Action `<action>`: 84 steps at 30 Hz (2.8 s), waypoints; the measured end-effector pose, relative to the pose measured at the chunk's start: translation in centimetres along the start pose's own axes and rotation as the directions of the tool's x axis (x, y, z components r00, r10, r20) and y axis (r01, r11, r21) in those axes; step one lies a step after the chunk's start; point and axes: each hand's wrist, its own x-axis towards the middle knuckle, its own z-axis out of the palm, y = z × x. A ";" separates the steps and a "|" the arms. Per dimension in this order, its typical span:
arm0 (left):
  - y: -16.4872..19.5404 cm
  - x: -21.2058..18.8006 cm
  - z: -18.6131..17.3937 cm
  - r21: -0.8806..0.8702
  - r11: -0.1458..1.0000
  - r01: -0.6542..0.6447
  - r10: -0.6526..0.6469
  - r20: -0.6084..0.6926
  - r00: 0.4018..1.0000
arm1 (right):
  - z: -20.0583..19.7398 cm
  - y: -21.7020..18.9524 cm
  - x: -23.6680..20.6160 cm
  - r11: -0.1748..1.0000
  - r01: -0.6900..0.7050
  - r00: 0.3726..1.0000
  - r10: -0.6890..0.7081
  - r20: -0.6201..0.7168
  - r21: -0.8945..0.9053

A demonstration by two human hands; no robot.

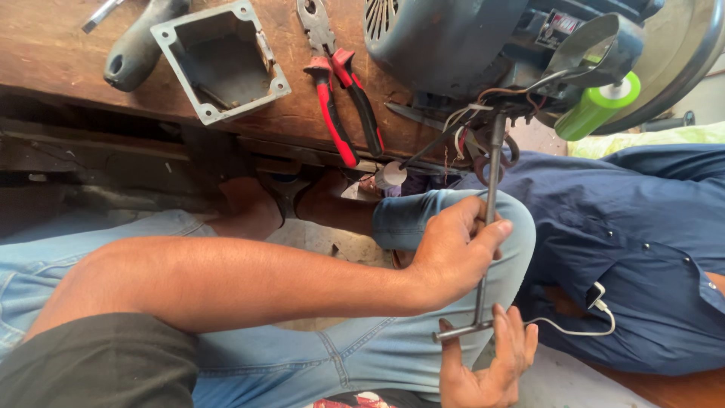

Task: The person is repairing an electric motor by connecting wires and tightening screws. They use pliers to strip and twist wires, and a T-handle wrench to tighten terminal screws on the motor's junction box.

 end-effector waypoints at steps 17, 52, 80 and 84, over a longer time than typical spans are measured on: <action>0.6 0.6 -0.3 -0.071 0.997 0.043 -0.038 0.065 0.997 | 0.0 6.2 -1.8 -0.433 -0.722 0.349 0.446 0.824 0.540; 1.2 1.4 -0.1 -0.030 0.999 0.025 -0.025 0.016 1.000 | 0.1 0.4 -0.3 0.907 -0.141 0.981 0.182 -0.066 0.397; 1.6 1.5 -0.2 -0.015 1.000 0.023 -0.023 0.001 1.000 | 0.5 6.3 -2.5 -0.580 -0.575 0.471 0.343 0.813 0.578; 1.6 1.6 0.1 -0.064 0.998 0.023 -0.022 0.013 1.000 | -0.7 5.4 -1.0 -0.452 -0.659 0.425 0.435 0.794 0.601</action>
